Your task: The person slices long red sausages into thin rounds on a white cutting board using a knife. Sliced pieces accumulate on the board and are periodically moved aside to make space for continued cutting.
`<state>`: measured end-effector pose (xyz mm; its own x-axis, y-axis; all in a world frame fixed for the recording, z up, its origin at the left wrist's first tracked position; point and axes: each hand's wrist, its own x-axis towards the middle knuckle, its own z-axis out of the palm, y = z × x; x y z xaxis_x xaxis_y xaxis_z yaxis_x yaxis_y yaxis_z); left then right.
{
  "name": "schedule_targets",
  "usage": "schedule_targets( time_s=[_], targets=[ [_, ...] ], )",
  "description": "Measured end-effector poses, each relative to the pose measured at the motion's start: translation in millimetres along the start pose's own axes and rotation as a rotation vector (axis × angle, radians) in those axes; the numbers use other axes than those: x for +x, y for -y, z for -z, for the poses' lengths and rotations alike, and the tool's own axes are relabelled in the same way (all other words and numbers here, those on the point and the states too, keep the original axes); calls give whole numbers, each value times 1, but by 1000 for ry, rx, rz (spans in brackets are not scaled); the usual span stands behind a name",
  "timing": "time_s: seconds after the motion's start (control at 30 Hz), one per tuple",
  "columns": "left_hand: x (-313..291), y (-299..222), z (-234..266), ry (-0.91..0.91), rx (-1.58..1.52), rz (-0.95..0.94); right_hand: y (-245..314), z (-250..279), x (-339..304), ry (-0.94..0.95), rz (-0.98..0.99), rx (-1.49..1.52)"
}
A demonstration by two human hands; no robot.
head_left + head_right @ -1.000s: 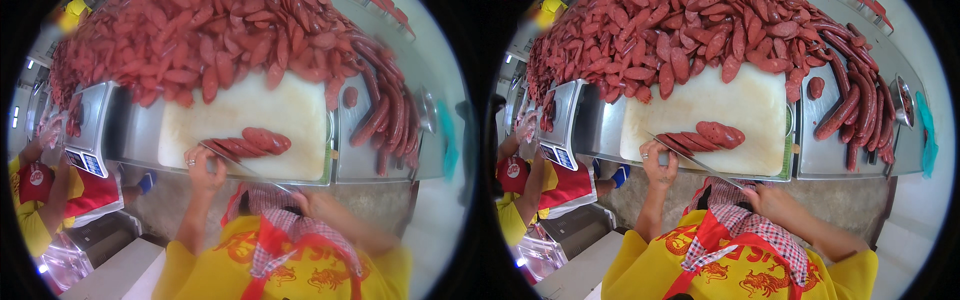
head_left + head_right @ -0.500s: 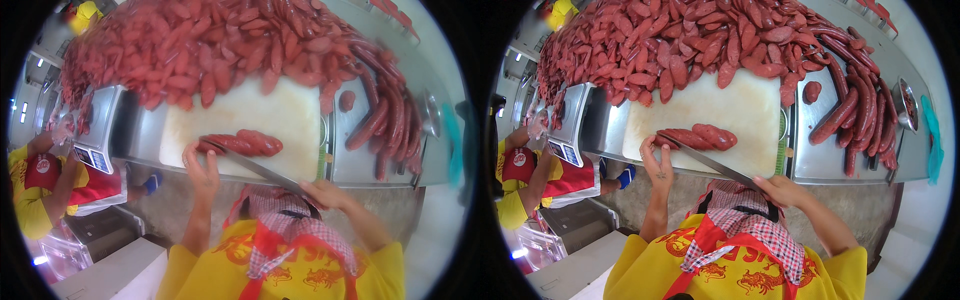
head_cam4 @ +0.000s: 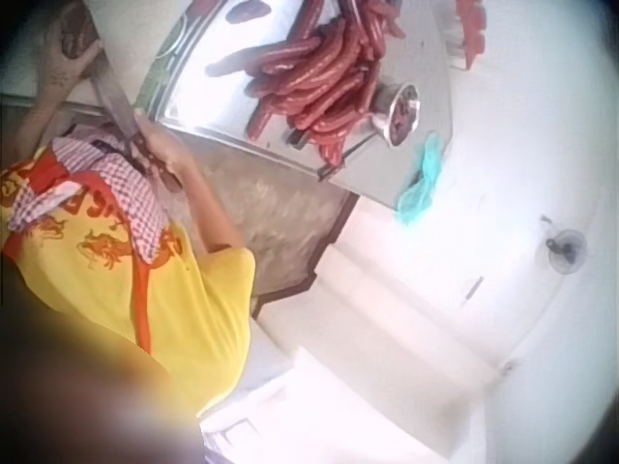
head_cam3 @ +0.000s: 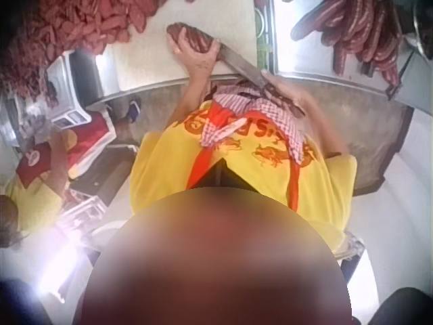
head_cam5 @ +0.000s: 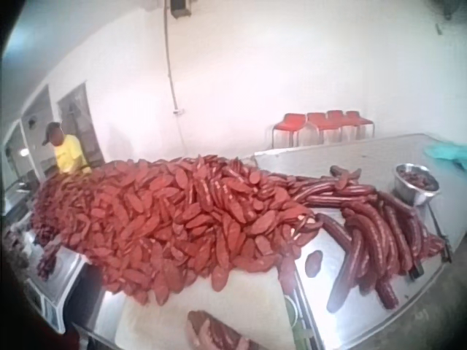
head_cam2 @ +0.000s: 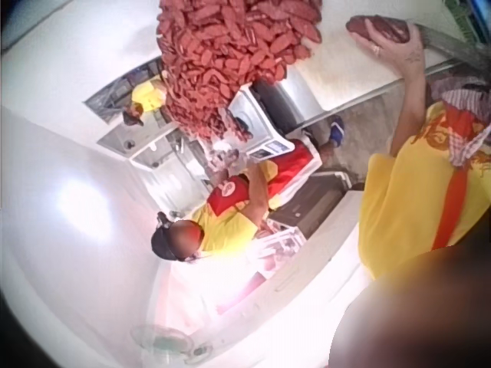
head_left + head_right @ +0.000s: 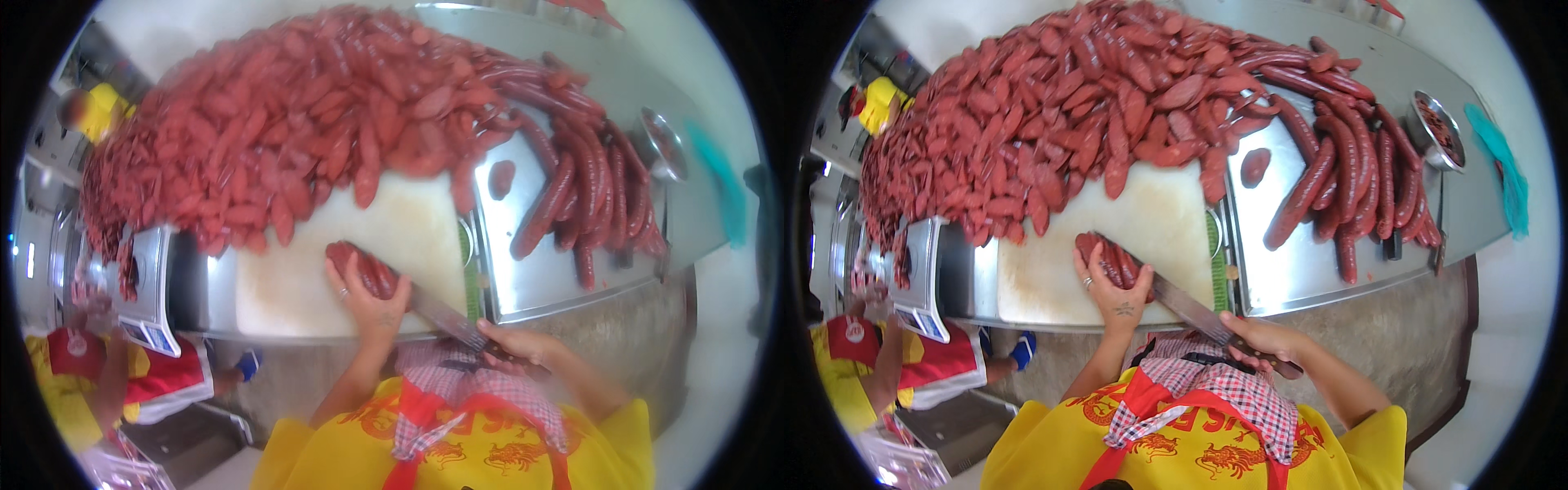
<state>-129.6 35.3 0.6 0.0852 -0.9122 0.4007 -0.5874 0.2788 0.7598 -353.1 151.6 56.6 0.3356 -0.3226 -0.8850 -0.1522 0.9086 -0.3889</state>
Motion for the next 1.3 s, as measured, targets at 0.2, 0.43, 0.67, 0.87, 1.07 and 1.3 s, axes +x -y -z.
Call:
schedule_targets(
  time_s=[0.2, 0.43, 0.67, 0.87, 1.07, 1.3],
  targets=[
    [125, -14, -28, -150, -120, -292, 98, 16, -22, -152, 431, -191],
    [343, -102, -66, -314, 167, -383, 175, 34, -47, -540, 791, 188],
    [180, -130, -204, 517, -572, -356, 23, 68, -84, -859, 619, 521],
    [70, -227, -287, 706, -187, -355, -44, 65, -102, -900, 657, 783],
    [92, -251, -308, 941, -19, -354, -69, 47, -100, -862, 692, 837],
    [141, -173, -166, 1271, -923, 329, -69, 34, -102, -989, 876, 529]
  ],
)
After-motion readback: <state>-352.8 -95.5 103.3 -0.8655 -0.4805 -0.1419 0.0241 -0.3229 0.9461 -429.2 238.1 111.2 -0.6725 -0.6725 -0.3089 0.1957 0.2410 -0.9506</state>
